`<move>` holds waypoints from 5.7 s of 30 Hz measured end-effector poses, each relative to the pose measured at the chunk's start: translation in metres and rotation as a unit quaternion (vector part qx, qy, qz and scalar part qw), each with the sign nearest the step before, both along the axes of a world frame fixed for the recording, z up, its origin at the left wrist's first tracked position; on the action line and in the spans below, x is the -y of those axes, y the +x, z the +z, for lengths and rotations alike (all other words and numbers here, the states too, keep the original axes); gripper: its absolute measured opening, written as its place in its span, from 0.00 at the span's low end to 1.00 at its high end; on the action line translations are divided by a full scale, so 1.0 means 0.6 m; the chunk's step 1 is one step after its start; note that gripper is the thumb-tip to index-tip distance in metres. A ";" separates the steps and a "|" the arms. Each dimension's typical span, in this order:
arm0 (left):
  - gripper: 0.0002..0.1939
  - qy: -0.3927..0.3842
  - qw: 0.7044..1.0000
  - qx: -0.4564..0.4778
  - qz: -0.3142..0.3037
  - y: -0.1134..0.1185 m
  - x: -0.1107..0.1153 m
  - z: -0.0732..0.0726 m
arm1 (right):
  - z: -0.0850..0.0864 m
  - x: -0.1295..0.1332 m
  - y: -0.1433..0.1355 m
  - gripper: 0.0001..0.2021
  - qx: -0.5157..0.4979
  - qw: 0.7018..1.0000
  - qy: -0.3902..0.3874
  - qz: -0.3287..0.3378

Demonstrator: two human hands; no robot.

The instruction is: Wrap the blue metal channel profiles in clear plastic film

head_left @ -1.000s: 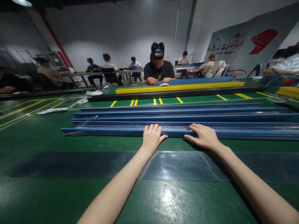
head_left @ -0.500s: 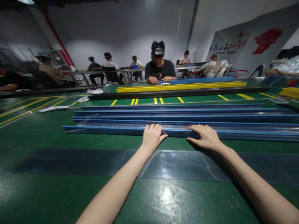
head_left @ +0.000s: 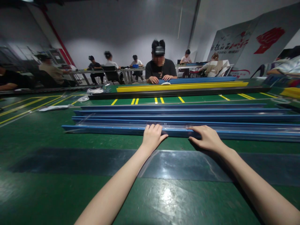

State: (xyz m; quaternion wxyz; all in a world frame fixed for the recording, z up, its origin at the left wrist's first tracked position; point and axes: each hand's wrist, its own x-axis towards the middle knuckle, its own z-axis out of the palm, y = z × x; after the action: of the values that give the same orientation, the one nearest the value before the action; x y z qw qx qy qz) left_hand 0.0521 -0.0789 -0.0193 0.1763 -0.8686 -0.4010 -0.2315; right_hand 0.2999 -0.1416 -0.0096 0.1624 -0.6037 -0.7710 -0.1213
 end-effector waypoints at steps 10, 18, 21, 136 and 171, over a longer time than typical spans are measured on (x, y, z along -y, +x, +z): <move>0.19 -0.005 1.000 -0.001 0.002 0.000 -0.003 -0.001 | -0.002 0.003 -0.004 0.19 0.020 1.000 0.016 -0.007; 0.18 -0.018 1.000 -0.001 0.003 -0.001 -0.003 -0.001 | -0.003 0.003 -0.008 0.20 0.016 1.000 0.026 -0.006; 0.18 -0.019 1.000 -0.002 0.004 -0.001 -0.003 0.000 | -0.003 0.002 -0.007 0.20 0.014 1.000 0.026 -0.009; 0.18 -0.063 0.998 0.001 0.012 0.001 -0.003 0.008 | -0.013 -0.008 -0.007 0.18 0.012 0.999 0.039 -0.016; 0.17 -0.009 1.000 0.013 -0.008 0.001 -0.006 -0.006 | -0.017 -0.004 -0.005 0.20 0.040 0.996 0.075 -0.016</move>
State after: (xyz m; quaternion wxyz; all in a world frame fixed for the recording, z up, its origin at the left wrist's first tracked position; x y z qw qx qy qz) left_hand 0.0525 -0.0753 -0.0227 0.1617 -0.8705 -0.3978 -0.2405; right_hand 0.2970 -0.1391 -0.0196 0.1744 -0.5964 -0.7560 -0.2058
